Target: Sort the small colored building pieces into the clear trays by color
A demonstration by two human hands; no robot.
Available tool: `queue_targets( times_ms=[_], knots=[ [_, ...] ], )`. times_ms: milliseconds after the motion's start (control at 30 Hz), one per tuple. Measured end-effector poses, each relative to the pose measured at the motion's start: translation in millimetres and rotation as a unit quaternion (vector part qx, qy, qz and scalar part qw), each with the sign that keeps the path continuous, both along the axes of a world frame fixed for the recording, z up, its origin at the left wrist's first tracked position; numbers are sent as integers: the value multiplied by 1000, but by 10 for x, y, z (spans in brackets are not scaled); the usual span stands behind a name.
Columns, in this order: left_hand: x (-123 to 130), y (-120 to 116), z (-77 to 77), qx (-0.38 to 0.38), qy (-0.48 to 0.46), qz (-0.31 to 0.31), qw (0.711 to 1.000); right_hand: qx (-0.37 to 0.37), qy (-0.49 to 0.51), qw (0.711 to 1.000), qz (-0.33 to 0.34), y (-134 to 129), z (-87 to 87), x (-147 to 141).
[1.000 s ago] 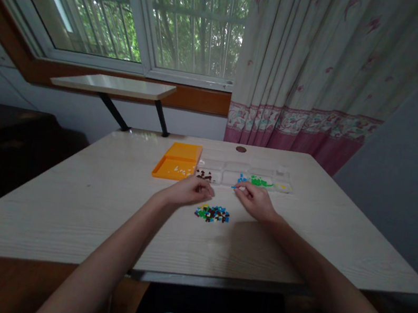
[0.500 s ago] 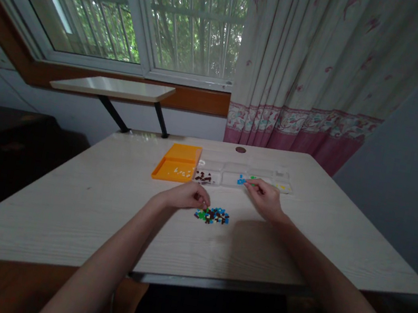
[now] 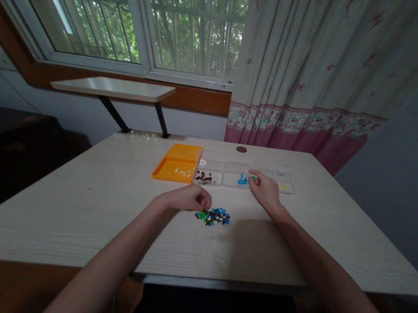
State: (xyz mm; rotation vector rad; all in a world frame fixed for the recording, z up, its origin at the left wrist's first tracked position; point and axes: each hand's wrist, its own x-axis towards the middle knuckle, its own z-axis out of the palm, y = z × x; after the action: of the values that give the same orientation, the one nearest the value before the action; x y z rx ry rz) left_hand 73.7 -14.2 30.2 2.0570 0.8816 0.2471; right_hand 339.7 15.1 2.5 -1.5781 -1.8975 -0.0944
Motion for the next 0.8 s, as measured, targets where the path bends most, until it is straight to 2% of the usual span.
queue_targets(
  times_ms=[100,233,367,500,700,800],
  knots=[
    [-3,5,-14,-7,-10,-2,1000,-10,-6,1000,11,-39,-3,-22],
    [15,11,-20,6,-40,4,999,-24,-4,998,62,-189,33,-103],
    [80,6,-18,87,-91,68,990,-62,-15,988,143,-352,55,-250],
    [173,-16,-40,143,-116,117,976,-78,-26,978,189,-450,24,-401],
    [269,-49,-85,162,-120,112,973,-72,-29,977,198,-487,-12,-490],
    [290,-54,-102,139,-142,122,972,-61,-29,977,202,-482,-24,-488]
  ],
)
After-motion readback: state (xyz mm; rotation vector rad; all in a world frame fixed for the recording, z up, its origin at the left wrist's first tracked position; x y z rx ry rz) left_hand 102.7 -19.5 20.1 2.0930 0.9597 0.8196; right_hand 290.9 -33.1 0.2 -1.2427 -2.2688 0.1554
